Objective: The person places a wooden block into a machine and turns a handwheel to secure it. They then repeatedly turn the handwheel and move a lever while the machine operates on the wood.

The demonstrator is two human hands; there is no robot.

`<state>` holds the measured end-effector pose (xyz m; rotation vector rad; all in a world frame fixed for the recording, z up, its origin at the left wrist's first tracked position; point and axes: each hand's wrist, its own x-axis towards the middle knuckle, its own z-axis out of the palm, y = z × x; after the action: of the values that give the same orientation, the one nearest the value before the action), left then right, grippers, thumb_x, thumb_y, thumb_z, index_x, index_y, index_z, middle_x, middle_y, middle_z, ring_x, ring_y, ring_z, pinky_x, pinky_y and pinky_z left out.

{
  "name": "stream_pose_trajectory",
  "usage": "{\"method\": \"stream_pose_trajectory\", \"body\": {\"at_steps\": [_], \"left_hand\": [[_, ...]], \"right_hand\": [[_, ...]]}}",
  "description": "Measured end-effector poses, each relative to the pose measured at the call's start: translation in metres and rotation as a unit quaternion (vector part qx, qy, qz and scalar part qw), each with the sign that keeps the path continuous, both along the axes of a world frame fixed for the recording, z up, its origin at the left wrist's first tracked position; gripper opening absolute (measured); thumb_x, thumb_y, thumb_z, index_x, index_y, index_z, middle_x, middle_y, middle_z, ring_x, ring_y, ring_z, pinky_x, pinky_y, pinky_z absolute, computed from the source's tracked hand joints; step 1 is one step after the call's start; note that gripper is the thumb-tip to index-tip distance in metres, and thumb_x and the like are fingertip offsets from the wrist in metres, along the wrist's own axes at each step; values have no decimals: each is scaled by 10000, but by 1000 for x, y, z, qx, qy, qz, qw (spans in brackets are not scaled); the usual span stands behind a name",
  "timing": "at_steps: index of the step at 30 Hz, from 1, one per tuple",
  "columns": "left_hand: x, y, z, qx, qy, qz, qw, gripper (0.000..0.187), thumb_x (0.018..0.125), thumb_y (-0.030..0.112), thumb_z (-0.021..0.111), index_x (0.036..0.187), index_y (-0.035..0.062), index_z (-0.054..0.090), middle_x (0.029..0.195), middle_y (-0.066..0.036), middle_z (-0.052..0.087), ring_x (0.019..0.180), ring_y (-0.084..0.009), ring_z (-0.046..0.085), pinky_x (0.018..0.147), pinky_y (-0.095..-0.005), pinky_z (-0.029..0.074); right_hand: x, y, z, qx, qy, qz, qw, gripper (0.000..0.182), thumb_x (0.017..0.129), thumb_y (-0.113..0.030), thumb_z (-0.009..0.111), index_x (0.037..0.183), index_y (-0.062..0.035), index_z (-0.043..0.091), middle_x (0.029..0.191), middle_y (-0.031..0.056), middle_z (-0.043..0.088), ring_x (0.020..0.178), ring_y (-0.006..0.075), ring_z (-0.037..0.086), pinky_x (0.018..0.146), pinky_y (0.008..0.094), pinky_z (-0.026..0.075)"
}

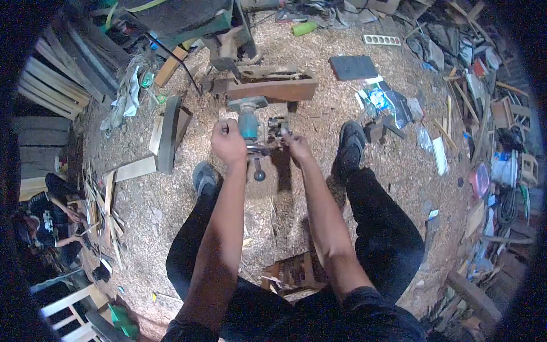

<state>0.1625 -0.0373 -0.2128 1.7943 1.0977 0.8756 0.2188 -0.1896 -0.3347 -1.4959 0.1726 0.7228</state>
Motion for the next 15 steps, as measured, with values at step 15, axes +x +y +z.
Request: {"method": "stream_pose_trajectory", "body": {"at_steps": [15], "left_hand": [[0, 2, -6, 6, 4, -7, 1000, 220, 814, 219, 657, 781, 2, 641, 730, -186, 669, 673, -363, 645, 663, -458, 490]], "right_hand": [[-10, 16, -20, 316, 268, -149, 898, 418, 994, -320, 562, 1149, 68, 571, 1042, 164, 661, 870, 210, 658, 781, 341, 577]]}}
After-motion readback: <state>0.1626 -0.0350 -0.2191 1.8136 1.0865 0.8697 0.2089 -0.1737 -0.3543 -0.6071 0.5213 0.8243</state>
